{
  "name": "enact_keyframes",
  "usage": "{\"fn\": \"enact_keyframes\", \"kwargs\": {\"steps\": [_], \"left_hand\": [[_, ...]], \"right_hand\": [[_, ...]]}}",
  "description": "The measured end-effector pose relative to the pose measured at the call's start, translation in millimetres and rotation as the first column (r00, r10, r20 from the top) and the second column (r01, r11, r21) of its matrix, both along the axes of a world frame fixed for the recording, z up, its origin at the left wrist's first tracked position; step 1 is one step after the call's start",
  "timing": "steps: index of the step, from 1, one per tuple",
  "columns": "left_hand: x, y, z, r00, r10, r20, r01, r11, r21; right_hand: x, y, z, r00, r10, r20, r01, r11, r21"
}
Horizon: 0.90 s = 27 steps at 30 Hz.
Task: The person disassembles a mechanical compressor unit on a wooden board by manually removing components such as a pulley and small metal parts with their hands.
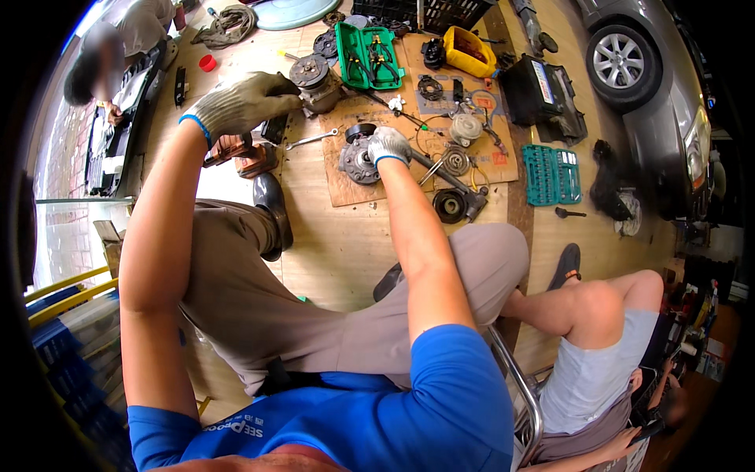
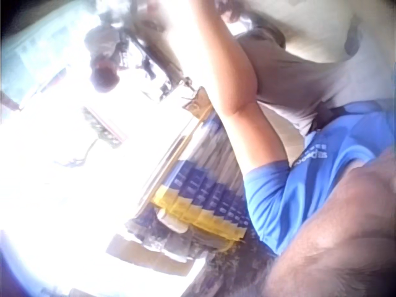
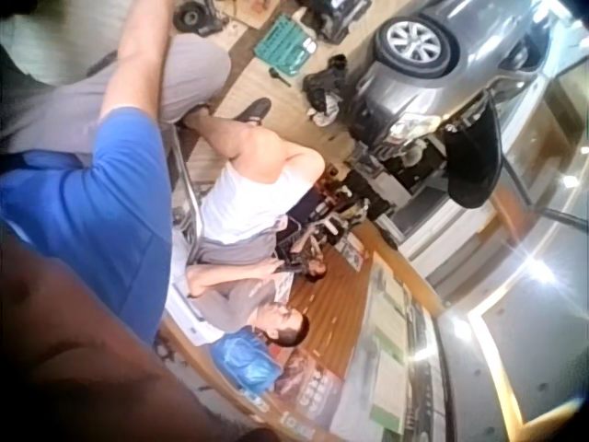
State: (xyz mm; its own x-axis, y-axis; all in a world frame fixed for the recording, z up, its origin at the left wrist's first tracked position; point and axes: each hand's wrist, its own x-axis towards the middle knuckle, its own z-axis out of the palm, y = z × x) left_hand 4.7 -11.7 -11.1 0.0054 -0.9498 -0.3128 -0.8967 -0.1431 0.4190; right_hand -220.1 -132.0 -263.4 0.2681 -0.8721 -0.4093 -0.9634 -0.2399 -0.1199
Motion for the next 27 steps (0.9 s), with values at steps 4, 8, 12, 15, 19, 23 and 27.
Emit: {"fn": "enact_keyframes", "kwargs": {"steps": [4,8,12,15,19,23,27], "left_hand": [[12,-1,-11,1.000,-0.003,-0.020,0.004,0.999,0.042],[9,1,-12,1.000,-0.025,-0.010,0.025,1.000,-0.006],[8,3,-5,1.000,-0.027,-0.012,0.027,1.000,0.000],[9,0,-9,0.999,-0.026,0.031,0.028,0.999,-0.044],[10,6,-4,1.000,-0.014,0.017,0.015,1.000,-0.022],[3,5,5,0.999,-0.005,-0.043,0.005,1.000,-0.003],[2,2,1,1.000,-0.005,-0.012,0.005,1.000,-0.007]], "right_hand": [[9,6,13,0.999,0.037,0.027,-0.037,0.999,0.016],[11,4,29,0.990,0.137,-0.028,-0.136,0.990,0.030],[9,-9,26,0.986,0.165,0.034,-0.165,0.986,0.024],[-5,-27,35,0.960,0.272,-0.057,-0.273,0.962,-0.003],[-19,-32,30,0.693,0.654,-0.305,-0.708,0.697,-0.114],[-35,-42,17,0.784,0.588,-0.197,-0.617,0.773,-0.146],[-40,-44,4,0.933,0.361,0.007,-0.354,0.920,-0.169]]}}
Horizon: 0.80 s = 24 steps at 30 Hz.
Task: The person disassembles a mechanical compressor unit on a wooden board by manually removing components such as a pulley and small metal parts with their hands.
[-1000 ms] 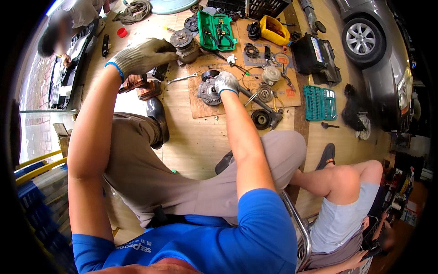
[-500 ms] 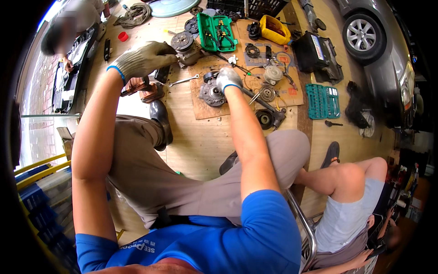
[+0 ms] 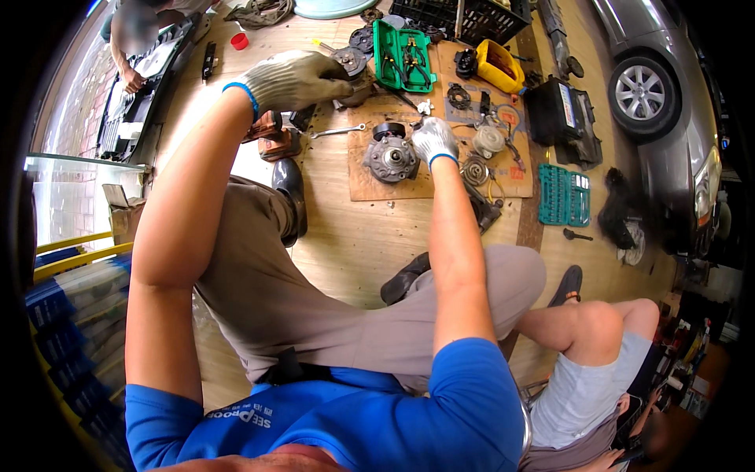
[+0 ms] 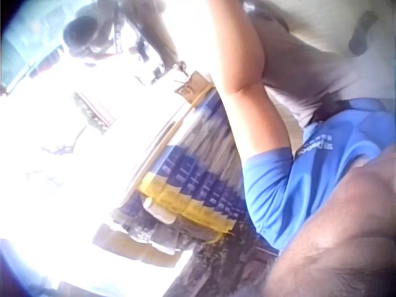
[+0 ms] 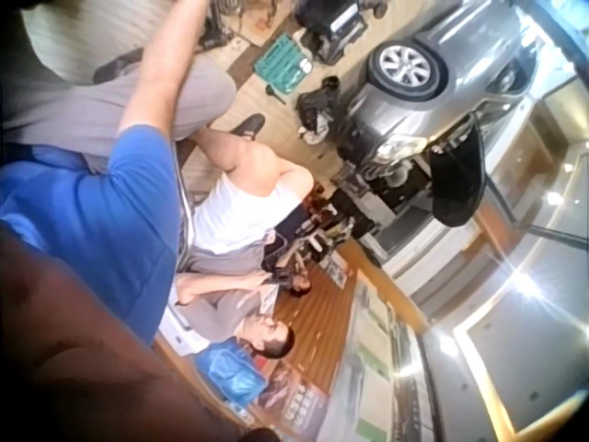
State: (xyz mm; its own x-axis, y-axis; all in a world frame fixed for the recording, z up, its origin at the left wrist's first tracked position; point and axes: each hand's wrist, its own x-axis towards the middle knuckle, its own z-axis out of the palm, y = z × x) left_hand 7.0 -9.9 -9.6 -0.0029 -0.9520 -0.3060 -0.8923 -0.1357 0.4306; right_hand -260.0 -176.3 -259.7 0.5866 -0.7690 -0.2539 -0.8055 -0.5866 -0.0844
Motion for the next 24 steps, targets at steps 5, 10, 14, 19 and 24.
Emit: {"fn": "enact_keyframes", "kwargs": {"steps": [5,10,14,19,24], "left_hand": [[4,4,-3,0.999,0.032,0.022,-0.032,0.999,-0.016],[1,7,5,0.998,0.048,0.049,-0.048,0.999,-0.003],[0,6,3,0.998,0.053,0.047,-0.052,0.999,-0.016],[0,6,2,0.997,0.076,0.034,-0.077,0.997,0.020],[-2,5,0,0.995,0.088,0.054,-0.088,0.996,0.000]], "right_hand": [[13,18,31,0.986,-0.142,0.086,0.136,0.988,0.070],[19,33,56,0.974,-0.185,0.132,0.180,0.983,0.045],[9,26,58,0.996,0.086,-0.023,-0.088,0.986,-0.140],[-6,19,48,0.964,0.259,-0.062,-0.265,0.917,-0.298],[-23,12,46,0.926,0.353,-0.131,-0.375,0.838,-0.397]]}}
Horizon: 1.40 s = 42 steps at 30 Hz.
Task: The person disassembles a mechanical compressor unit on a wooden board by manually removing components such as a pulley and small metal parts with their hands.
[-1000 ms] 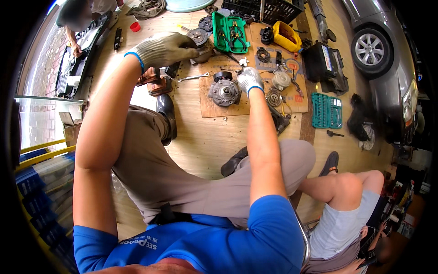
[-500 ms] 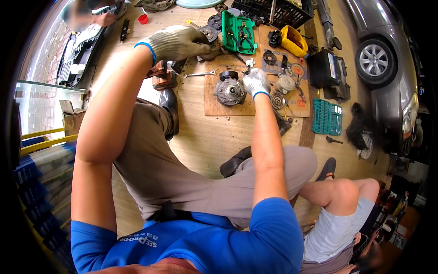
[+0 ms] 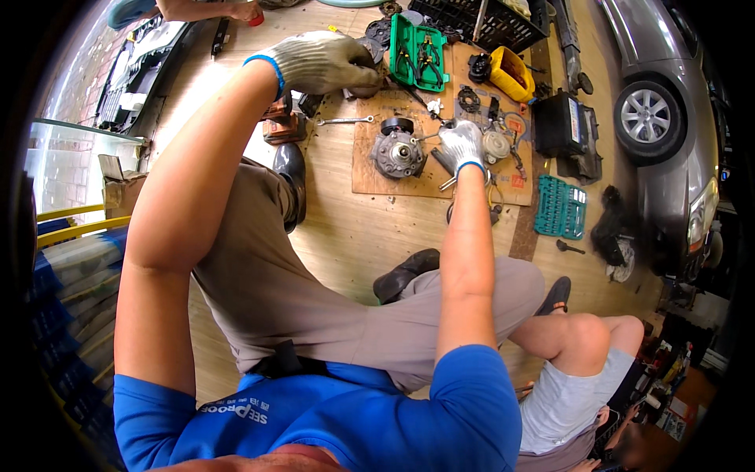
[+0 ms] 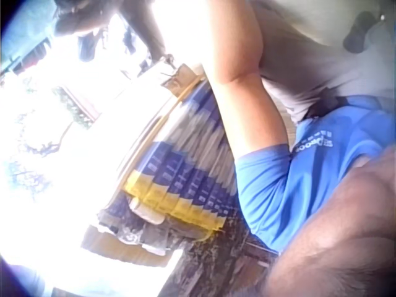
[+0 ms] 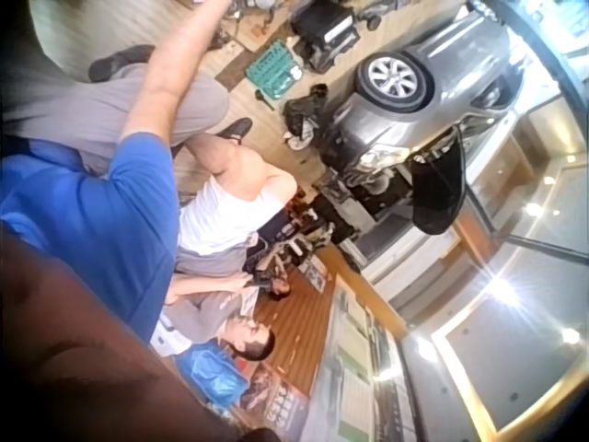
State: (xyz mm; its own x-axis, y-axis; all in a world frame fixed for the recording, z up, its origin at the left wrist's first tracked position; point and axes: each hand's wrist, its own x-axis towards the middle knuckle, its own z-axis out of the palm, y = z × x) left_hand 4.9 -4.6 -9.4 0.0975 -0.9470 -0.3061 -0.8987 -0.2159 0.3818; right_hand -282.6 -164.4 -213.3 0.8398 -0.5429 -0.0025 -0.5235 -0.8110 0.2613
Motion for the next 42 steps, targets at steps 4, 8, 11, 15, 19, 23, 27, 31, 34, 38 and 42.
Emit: {"fn": "enact_keyframes", "kwargs": {"steps": [4,8,11,15,19,23,27,31,34,38,42], "left_hand": [[-2,1,3,1.000,-0.016,-0.004,0.016,1.000,0.006],[-5,0,6,0.998,-0.047,-0.037,0.046,0.999,-0.005],[-6,0,5,0.998,-0.059,0.004,0.059,0.998,-0.037],[-6,-1,3,0.999,-0.041,-0.017,0.041,0.999,-0.004],[-11,-6,4,0.997,-0.082,-0.014,0.081,0.996,-0.036],[-10,-4,-1,0.997,-0.080,0.018,0.081,0.996,-0.035],[-13,-8,-3,0.995,-0.101,0.014,0.102,0.994,-0.033],[-26,-19,-2,0.992,-0.123,0.027,0.125,0.988,-0.090],[-12,-8,-12,0.992,-0.128,0.018,0.129,0.986,-0.105],[-6,-13,-9,0.979,-0.200,-0.034,0.198,0.979,-0.054],[-3,-3,-13,0.988,-0.150,-0.035,0.145,0.983,-0.114]], "right_hand": [[3,6,7,0.977,-0.194,0.092,0.164,0.952,0.260],[-5,2,-2,0.932,-0.337,0.135,0.263,0.882,0.391],[-9,3,-3,0.942,-0.331,0.056,0.295,0.896,0.333],[-15,4,-3,0.963,-0.269,-0.012,0.263,0.929,0.260],[-41,-6,-17,0.984,-0.118,-0.130,0.134,0.984,0.119],[-36,8,-18,0.927,-0.204,-0.316,0.297,0.912,0.282],[-33,32,-18,0.880,-0.253,-0.401,0.401,0.848,0.345],[-86,18,-91,0.774,-0.603,-0.191,0.509,0.414,0.755],[-74,55,-79,0.466,-0.863,-0.195,0.183,-0.121,0.976],[-114,59,-142,0.107,-0.963,-0.246,-0.018,-0.249,0.968],[-111,62,-193,-0.119,-0.896,-0.428,-0.071,-0.422,0.904]]}}
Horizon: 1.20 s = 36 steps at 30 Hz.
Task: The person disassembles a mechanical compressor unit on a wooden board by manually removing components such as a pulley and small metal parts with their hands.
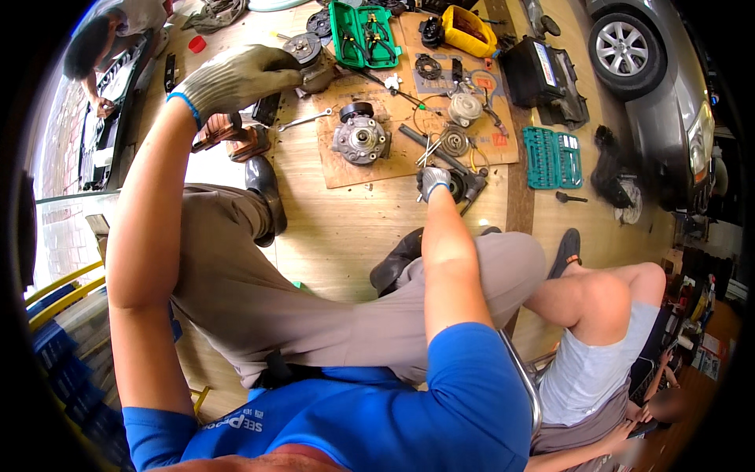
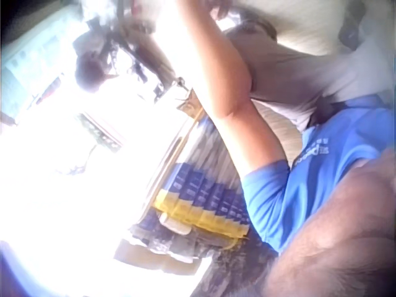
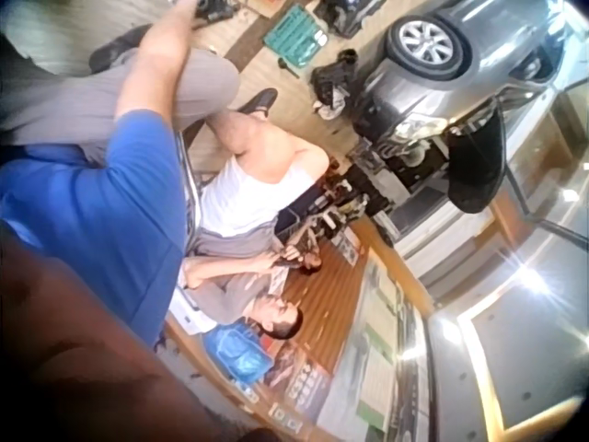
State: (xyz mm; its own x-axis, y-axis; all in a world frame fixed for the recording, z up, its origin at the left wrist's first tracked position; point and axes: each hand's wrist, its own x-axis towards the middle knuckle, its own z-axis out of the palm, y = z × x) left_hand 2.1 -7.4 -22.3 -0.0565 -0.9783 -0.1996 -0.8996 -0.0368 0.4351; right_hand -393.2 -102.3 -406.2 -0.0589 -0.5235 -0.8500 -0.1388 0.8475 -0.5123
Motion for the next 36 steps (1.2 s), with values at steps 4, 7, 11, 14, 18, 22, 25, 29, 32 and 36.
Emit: {"fn": "enact_keyframes", "kwargs": {"steps": [4,7,11,14,18,22,25,29,32,36], "left_hand": [[-27,-26,19,0.995,-0.066,-0.073,0.064,0.997,-0.039],[-19,-23,11,0.999,-0.034,-0.003,0.035,0.997,0.070],[0,-12,2,0.999,-0.041,-0.002,0.041,0.992,0.118],[-8,-11,8,0.999,0.007,0.045,-0.013,0.990,0.138],[1,-8,6,0.999,0.042,0.016,-0.044,0.984,0.173],[-30,-39,9,0.996,-0.066,-0.057,0.067,0.997,0.024],[-9,-12,9,0.999,-0.002,0.033,-0.003,0.991,0.131],[-8,-12,5,0.994,-0.091,0.059,0.090,0.996,0.024],[-13,-9,5,0.999,-0.053,0.003,0.053,0.999,0.001],[-15,-12,10,0.998,-0.059,-0.008,0.059,0.998,0.001]], "right_hand": [[-101,-63,-41,0.486,0.629,-0.607,-0.832,0.546,-0.099],[-19,-40,-43,-0.283,0.670,-0.686,-0.935,-0.033,0.353],[57,-15,17,-0.540,0.636,-0.551,-0.800,-0.185,0.571],[68,-15,45,-0.586,0.679,-0.443,-0.730,-0.205,0.652],[76,-17,15,-0.564,0.711,-0.420,-0.737,-0.204,0.644],[-34,-65,-53,-0.821,0.483,-0.305,-0.500,-0.348,0.793],[51,-34,-20,-0.340,0.843,-0.417,-0.746,0.029,0.666],[38,-29,26,-0.362,0.752,-0.551,-0.775,0.085,0.626],[24,-31,49,-0.422,0.638,-0.644,-0.772,0.119,0.624],[10,-48,54,0.605,0.176,-0.777,-0.569,0.778,-0.267]]}}
